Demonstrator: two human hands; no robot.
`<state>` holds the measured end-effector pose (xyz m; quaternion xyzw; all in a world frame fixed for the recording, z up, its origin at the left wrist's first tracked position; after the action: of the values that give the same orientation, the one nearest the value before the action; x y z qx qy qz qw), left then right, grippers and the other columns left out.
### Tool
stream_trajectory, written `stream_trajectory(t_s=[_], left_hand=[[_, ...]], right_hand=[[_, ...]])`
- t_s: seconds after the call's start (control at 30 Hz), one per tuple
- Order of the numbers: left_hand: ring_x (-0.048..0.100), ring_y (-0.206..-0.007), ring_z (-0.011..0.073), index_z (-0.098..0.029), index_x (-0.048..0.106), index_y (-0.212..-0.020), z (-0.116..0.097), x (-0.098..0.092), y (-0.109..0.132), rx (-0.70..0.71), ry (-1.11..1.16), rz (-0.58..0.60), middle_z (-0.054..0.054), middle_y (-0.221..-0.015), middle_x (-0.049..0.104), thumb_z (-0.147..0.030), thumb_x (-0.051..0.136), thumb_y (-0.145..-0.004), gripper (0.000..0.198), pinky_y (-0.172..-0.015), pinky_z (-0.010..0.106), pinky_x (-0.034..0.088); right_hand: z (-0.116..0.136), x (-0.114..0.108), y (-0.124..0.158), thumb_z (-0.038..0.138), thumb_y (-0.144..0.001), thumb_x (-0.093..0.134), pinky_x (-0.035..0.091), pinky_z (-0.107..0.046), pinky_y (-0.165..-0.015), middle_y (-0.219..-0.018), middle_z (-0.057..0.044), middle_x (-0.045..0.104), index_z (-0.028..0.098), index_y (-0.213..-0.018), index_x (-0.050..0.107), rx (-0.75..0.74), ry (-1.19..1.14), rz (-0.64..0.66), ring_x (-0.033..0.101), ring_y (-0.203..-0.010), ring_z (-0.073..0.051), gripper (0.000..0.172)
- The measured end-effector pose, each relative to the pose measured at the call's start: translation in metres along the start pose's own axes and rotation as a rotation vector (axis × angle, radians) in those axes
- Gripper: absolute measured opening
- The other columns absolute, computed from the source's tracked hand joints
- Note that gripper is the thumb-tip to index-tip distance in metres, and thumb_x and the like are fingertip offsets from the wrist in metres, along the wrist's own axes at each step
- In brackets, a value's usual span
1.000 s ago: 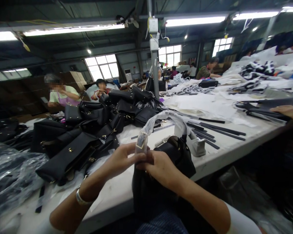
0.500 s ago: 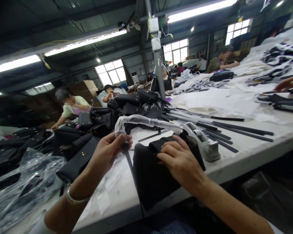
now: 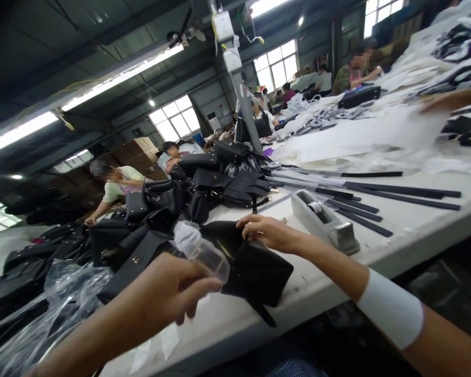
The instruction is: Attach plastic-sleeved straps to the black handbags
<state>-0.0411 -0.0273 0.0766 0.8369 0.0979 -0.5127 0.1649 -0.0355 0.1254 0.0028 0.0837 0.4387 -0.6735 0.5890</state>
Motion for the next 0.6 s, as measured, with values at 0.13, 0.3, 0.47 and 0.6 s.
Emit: stream_trajectory(t_s=[0.13,0.3,0.47,0.6], left_hand=[[0.069,-0.071,0.0156,-0.02,0.071,-0.091,-0.078,0.034,-0.011,0.417,-0.169,0.086,0.003,-0.081,0.075,-0.035,0.06,-0.093,0.019,-0.062,0.021,0.049],[0.063,-0.101,0.0267,-0.013,0.064,-0.097,-0.071,0.079,-0.045,0.697,-0.79,0.127,0.012,-0.105,0.068,-0.014,0.056,-0.093,0.009,-0.09,0.041,0.05],[0.062,-0.085,0.0209,-0.017,0.061,-0.096,-0.03,0.055,-0.067,0.509,-0.945,0.167,0.006,-0.099,0.066,-0.018,0.058,-0.093,0.004,-0.067,0.031,0.05],[0.063,-0.082,0.0188,-0.02,0.062,-0.092,-0.014,0.034,-0.089,0.328,-0.842,0.186,0.003,-0.093,0.067,-0.022,0.062,-0.091,0.003,-0.062,0.026,0.044]], right_hand=[[-0.008,-0.005,-0.003,0.006,-0.085,0.052,0.049,-0.031,-0.097,-0.127,-0.005,0.062,0.021,-0.09,0.07,-0.006,-0.037,-0.054,0.061,-0.113,-0.016,0.024],[-0.02,-0.014,0.0,0.005,-0.083,0.055,0.048,-0.033,-0.099,-0.125,-0.005,0.065,0.021,-0.089,0.07,0.017,-0.048,-0.098,0.063,-0.113,-0.017,0.023],[-0.039,-0.017,0.006,0.006,-0.085,0.055,0.047,-0.035,-0.101,-0.126,-0.006,0.064,0.02,-0.091,0.07,0.015,-0.046,-0.119,0.061,-0.115,-0.019,0.021],[-0.049,-0.016,0.008,0.008,-0.085,0.056,0.047,-0.035,-0.102,-0.126,-0.007,0.064,0.02,-0.092,0.07,0.063,-0.033,-0.157,0.061,-0.116,-0.02,0.02]])
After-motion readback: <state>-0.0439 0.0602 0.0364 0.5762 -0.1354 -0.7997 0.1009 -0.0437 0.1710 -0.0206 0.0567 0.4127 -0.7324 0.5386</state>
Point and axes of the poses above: each hand's wrist, its own y-axis away from the middle knuckle, its own x-axis out of the palm, z = x × y, the point moved 10 cm from there along -y, towards the middle knuckle
